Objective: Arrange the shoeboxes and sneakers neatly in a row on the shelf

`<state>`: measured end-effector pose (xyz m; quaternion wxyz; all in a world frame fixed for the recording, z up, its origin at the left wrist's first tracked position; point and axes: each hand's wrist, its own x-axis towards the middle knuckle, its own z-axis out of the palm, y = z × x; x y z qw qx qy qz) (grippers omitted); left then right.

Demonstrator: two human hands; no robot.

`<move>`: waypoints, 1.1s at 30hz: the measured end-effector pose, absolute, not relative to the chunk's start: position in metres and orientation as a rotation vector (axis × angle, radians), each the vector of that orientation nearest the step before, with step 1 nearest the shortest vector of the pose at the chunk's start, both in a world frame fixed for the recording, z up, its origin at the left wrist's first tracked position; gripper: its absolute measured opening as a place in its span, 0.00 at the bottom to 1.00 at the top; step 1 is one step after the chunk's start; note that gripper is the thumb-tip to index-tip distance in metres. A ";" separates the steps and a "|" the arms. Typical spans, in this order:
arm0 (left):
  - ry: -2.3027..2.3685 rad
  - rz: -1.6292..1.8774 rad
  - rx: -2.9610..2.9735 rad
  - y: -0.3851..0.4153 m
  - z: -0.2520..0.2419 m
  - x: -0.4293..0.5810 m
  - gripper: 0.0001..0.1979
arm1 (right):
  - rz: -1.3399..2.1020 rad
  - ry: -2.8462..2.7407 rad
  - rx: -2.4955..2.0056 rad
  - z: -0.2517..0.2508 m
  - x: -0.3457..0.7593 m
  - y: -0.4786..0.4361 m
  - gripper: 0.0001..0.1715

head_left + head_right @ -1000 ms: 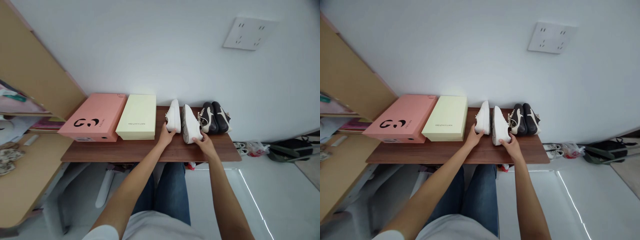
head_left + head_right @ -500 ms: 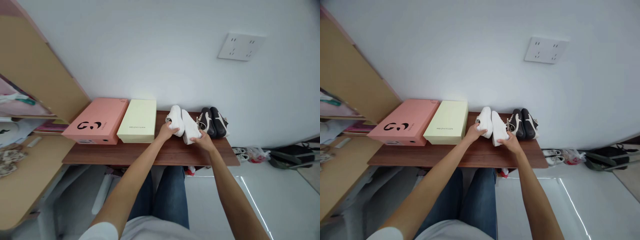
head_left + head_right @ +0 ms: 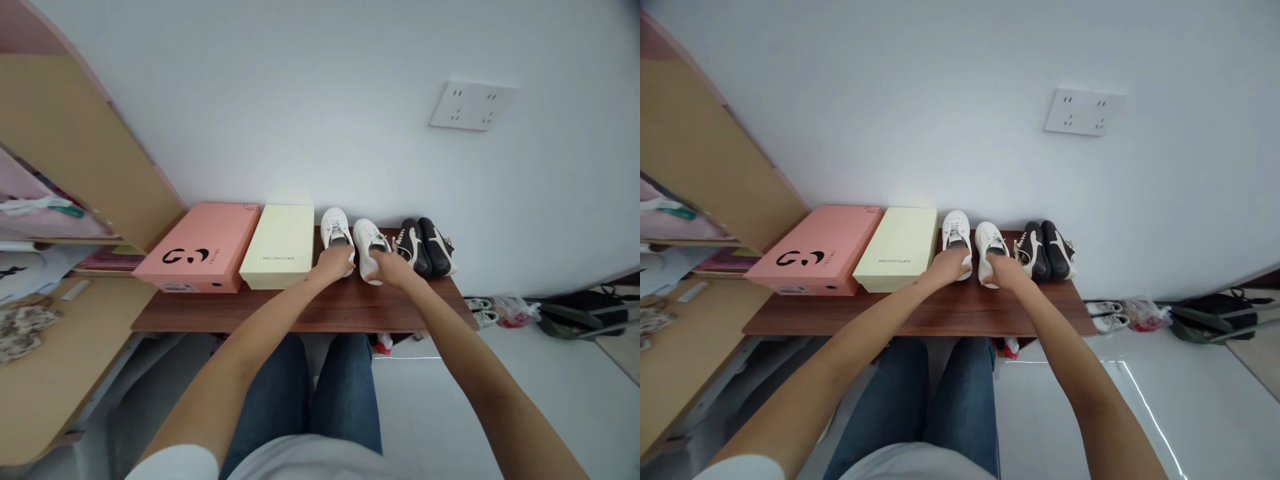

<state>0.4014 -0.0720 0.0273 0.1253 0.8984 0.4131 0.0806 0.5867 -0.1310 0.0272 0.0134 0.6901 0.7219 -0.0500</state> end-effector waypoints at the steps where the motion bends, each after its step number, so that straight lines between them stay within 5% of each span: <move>1: 1.212 0.230 2.628 -0.072 0.026 0.402 0.13 | -0.146 2.219 2.136 0.027 0.583 -0.128 0.30; 33: 1.206 0.152 2.527 -0.051 0.003 0.402 0.11 | -0.107 2.154 2.011 0.009 0.566 -0.099 0.29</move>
